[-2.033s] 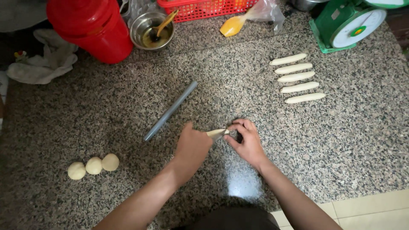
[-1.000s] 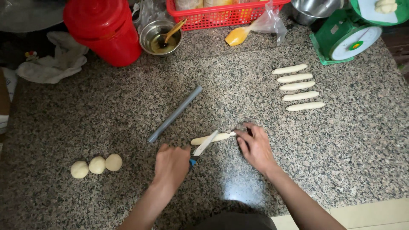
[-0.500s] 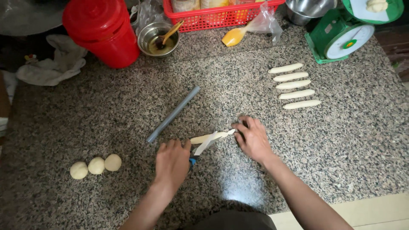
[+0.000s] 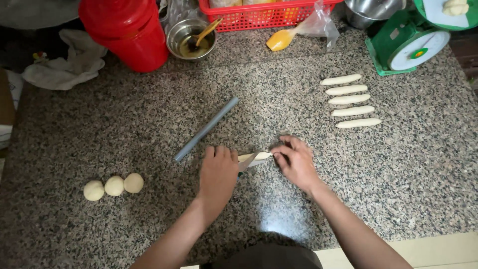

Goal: The person rolls small dough balls into long cylindrical shapes on a granite countertop using a small rolling pin and their hands. They then use a pair of scissors to cut the ends of the dough rolls, creating a decorative pattern, and place the finished pieces in a row.

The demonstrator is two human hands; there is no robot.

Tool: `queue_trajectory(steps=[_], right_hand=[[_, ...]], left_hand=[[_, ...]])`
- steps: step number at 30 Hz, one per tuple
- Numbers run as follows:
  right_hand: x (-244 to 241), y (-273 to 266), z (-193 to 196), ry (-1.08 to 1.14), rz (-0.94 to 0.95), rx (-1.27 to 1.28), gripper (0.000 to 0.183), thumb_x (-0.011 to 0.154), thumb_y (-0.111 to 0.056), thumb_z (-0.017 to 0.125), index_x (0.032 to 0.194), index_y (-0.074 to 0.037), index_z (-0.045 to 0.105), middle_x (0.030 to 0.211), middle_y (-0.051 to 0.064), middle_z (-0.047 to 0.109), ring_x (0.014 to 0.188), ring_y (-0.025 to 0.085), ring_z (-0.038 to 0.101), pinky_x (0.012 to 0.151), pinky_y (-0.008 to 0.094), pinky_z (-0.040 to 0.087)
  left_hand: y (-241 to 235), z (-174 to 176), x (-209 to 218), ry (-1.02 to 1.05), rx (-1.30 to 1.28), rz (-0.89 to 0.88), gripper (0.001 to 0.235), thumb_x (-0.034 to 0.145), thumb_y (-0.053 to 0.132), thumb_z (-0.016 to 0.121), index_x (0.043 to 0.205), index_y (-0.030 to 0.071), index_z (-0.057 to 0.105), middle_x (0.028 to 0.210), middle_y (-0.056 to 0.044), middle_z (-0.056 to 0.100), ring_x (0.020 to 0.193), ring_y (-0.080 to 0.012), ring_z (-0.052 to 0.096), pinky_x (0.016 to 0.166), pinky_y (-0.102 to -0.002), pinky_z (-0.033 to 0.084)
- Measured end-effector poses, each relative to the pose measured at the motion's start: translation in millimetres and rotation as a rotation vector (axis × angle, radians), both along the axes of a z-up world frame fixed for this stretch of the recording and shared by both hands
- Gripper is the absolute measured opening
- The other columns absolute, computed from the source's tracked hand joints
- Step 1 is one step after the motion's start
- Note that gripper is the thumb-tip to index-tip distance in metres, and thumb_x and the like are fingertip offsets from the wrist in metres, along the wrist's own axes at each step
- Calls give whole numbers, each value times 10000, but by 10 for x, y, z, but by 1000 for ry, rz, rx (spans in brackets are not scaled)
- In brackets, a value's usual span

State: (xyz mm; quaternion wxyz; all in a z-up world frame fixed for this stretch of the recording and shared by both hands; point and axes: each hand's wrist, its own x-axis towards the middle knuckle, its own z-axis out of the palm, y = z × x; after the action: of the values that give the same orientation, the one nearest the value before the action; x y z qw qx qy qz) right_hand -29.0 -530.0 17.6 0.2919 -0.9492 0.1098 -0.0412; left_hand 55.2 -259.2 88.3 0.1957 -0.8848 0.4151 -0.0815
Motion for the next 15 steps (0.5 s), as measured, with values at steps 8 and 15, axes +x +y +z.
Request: queue_trajectory(steps=[8,15], right_hand=[[12,-20,-152,81,8,12,201,1168,-415,773,1287,-424,934,1721,-12,677,1615,362,598,1329,644,471],[9,-7,-212,95,16,5,205,1168,-407,772,1288,-424,938,1724,-1,667,1625,361,569,1330,639,451]], left_hand=[[-190,-16,74,93,108,-10,307,1230,346,779,1367,91,881,1175,-185,878,1144,-352,785,1124,-599,546],[-255,31,51,68,164,10,251,1228,354,808,1233,133,927,1107,-124,908,1107,-315,804,1114,-594,544]])
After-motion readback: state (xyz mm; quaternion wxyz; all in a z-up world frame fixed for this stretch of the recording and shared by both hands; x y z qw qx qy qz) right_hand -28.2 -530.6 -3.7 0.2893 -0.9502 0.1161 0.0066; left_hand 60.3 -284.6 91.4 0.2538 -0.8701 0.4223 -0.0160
